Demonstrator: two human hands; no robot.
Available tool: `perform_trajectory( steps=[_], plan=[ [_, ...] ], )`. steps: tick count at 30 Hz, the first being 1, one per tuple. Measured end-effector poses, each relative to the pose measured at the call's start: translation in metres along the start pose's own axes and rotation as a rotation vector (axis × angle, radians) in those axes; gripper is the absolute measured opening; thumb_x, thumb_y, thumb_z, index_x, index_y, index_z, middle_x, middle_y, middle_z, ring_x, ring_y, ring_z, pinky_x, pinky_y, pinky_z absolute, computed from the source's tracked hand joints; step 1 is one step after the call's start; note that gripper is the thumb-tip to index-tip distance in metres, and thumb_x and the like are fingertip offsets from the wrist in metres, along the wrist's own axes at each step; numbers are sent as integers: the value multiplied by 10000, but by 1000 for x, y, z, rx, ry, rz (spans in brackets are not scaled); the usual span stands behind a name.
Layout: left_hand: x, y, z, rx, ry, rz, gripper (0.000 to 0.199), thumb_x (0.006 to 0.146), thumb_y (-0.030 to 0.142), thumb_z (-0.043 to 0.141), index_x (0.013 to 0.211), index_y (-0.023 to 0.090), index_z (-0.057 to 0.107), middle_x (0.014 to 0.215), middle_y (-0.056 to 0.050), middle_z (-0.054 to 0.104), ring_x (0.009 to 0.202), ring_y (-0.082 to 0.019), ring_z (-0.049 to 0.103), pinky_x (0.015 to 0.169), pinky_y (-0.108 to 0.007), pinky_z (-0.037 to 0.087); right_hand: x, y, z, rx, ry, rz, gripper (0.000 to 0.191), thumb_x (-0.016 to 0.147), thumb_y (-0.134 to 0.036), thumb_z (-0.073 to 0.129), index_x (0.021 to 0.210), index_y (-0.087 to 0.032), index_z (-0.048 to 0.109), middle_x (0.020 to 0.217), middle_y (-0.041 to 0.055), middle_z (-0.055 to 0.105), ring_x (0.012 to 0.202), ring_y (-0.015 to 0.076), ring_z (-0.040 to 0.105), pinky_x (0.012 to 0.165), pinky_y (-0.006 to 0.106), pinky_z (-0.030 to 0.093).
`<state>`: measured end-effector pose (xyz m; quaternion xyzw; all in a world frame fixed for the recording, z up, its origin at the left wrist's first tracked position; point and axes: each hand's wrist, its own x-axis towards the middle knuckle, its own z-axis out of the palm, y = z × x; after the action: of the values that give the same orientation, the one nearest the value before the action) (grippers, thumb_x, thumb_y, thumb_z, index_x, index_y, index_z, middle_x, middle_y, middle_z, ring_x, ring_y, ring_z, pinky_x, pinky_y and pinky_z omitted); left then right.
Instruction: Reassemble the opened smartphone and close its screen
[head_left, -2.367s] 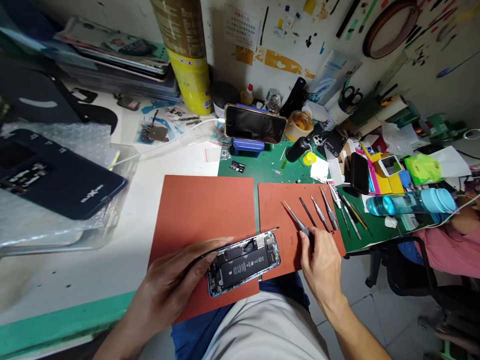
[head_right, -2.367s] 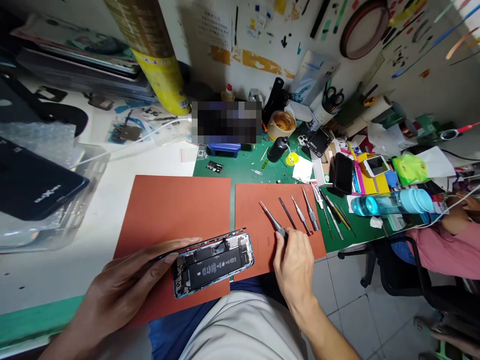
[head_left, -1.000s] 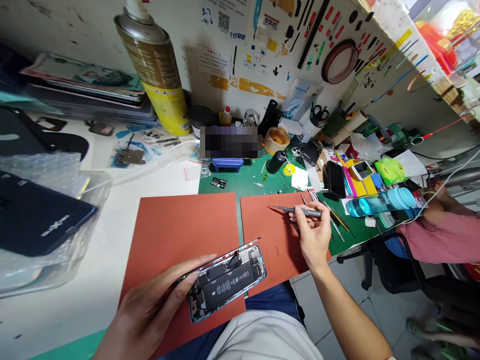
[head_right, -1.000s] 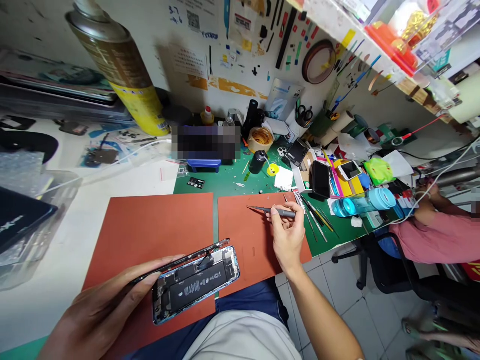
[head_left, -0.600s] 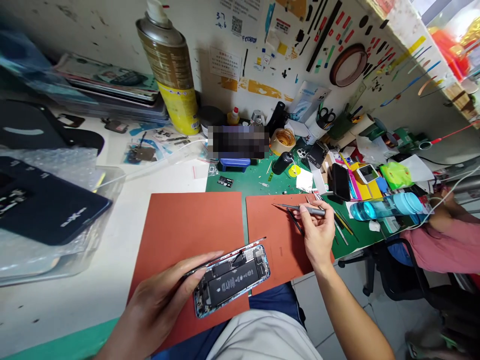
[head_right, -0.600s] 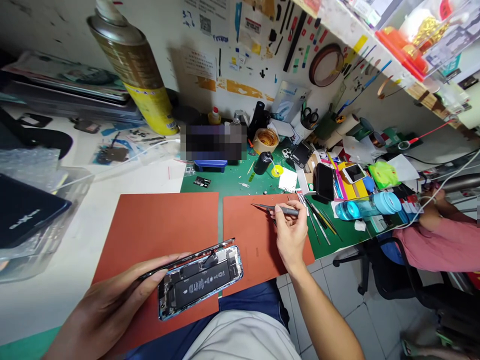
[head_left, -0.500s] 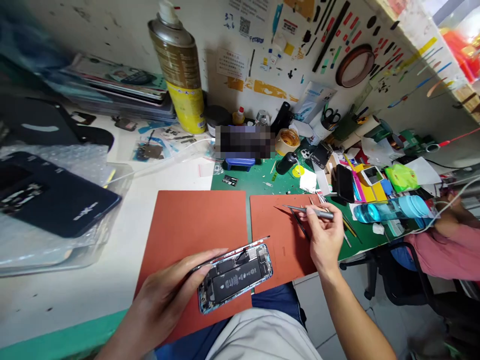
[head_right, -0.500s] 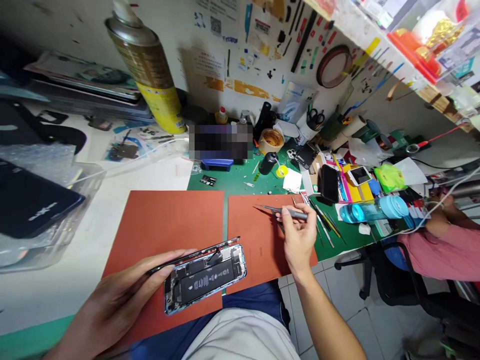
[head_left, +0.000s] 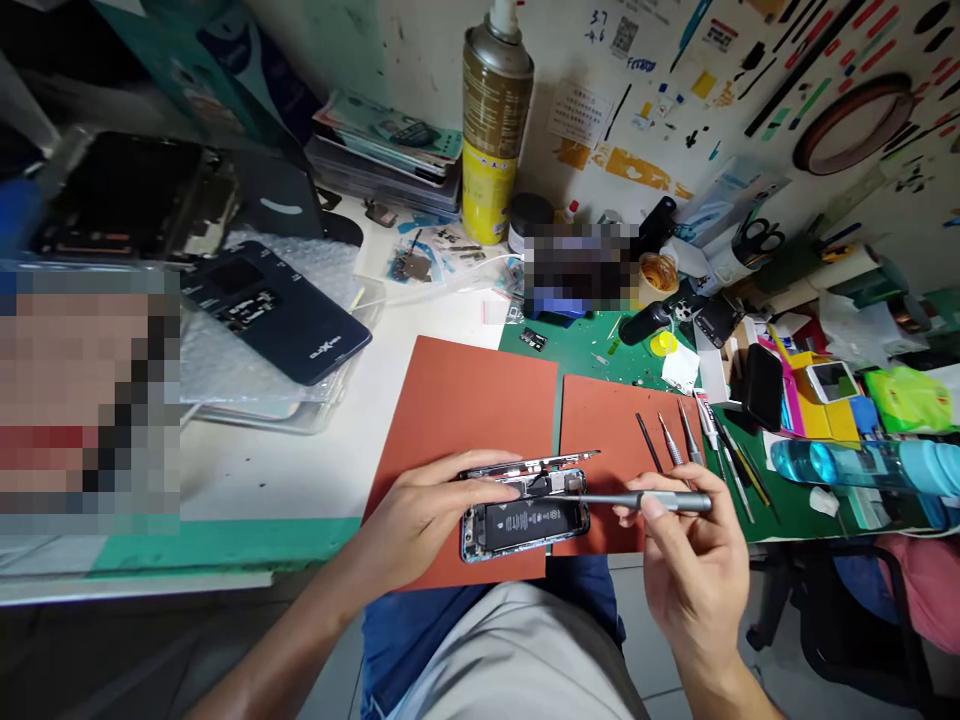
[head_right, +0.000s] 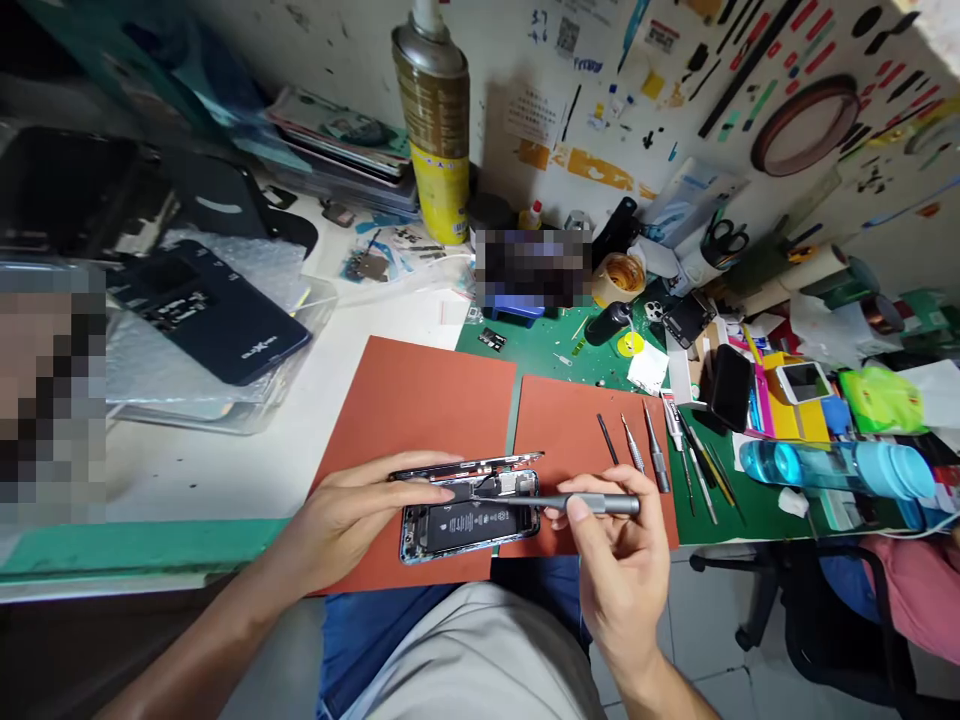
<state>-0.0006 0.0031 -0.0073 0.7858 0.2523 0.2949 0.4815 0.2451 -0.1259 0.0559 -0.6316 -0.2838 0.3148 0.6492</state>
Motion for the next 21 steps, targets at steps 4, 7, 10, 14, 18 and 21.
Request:
perform_trajectory(
  steps=[4,7,10,14,18,21],
  plan=[
    [1,5,0,-2,26,16,467,1076,69,460,1270,297,818,1414,-44,769,1247,-188,768,1055,-321,640,-13,14,4,3,-48,29,326,937,-249,838,1202,-249,648,1012,69,828,752,181,788,726,336,674],
    [3,7,1,13,69,33,403,1063,77,541,1285,277,812,1388,-49,780,1227,-182,776,1060,-292,630,-18,19,9,13,-11,47,334,930,-252,852,1193,-242,645,1017,71,830,786,186,799,739,331,686],
    [4,7,4,19,112,57,324,1038,100,644,1269,250,815,1357,-62,792,1207,-181,782,1081,-270,609,-18,23,17,27,56,39,341,921,-253,866,1184,-246,649,1015,58,834,842,184,813,773,309,690],
    [3,3,8,-17,144,74,227,1004,132,730,1179,230,835,1333,-74,805,1182,-194,796,1069,-265,611,-15,26,24,61,53,78,338,905,-276,885,1155,-240,661,1026,61,843,833,172,815,778,292,685],
    [3,1,8,-45,153,44,175,979,152,776,1126,221,841,1324,-85,806,1173,-204,800,1051,-271,618,-14,27,23,85,45,117,344,888,-287,899,1139,-237,670,1012,65,846,854,178,816,756,278,668],
    [2,1,9,-64,139,29,175,976,157,781,1129,223,836,1342,-86,798,1185,-208,794,1056,-286,616,-15,25,21,93,42,135,345,882,-293,905,1135,-237,676,1007,64,845,860,181,814,739,276,659]
  ],
)
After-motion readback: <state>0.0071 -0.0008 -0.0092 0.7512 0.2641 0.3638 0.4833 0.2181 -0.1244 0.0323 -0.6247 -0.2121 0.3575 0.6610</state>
